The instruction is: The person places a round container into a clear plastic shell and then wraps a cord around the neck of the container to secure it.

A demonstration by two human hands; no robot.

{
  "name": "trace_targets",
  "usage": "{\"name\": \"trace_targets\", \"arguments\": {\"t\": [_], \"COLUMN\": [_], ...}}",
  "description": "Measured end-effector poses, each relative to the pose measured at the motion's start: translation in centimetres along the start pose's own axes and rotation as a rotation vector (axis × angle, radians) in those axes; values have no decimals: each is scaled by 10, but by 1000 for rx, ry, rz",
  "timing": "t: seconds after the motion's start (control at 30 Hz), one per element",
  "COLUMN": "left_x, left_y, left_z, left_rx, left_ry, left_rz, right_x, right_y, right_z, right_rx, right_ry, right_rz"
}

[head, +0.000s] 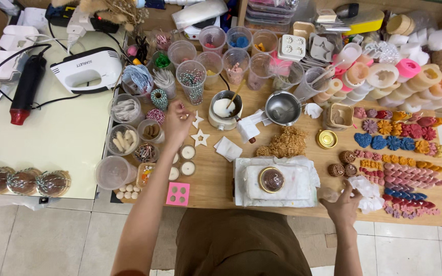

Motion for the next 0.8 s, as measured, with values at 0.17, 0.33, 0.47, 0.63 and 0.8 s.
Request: {"name": "trace_targets", "arguments": {"t": [0.17,0.33,0.47,0.63,0.8], "left_x": [-57,-51,-35,-33,4], "left_y": [-45,-40,2,60,98], "left_z": [28,24,-20,-127,-221], "left_rx": [289,195,515,638,532], "left_ry": [134,150,-1,-280,-499], "left_rz": [-58,-179,-83,-20,254], "right_x": [-8,-10,-14,-12,-1], "right_y": [58,116,148,170,197], "right_z": [30,85,155,264,352], "right_rx": [1,-24,-230,-563,-843], "right_ry": [31,182,458,571,675], "right_rz": [18,-28,-217,-80,47]}}
Point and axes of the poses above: each hand's wrist, its own x-axis away from the middle knuckle, its own y-axis out of the back of the hand, z = x × y, the point moved 1 cm from there along -x, towards the middle knuckle, and after that the axes turned 1 degree about x, right-handed, at the moved point
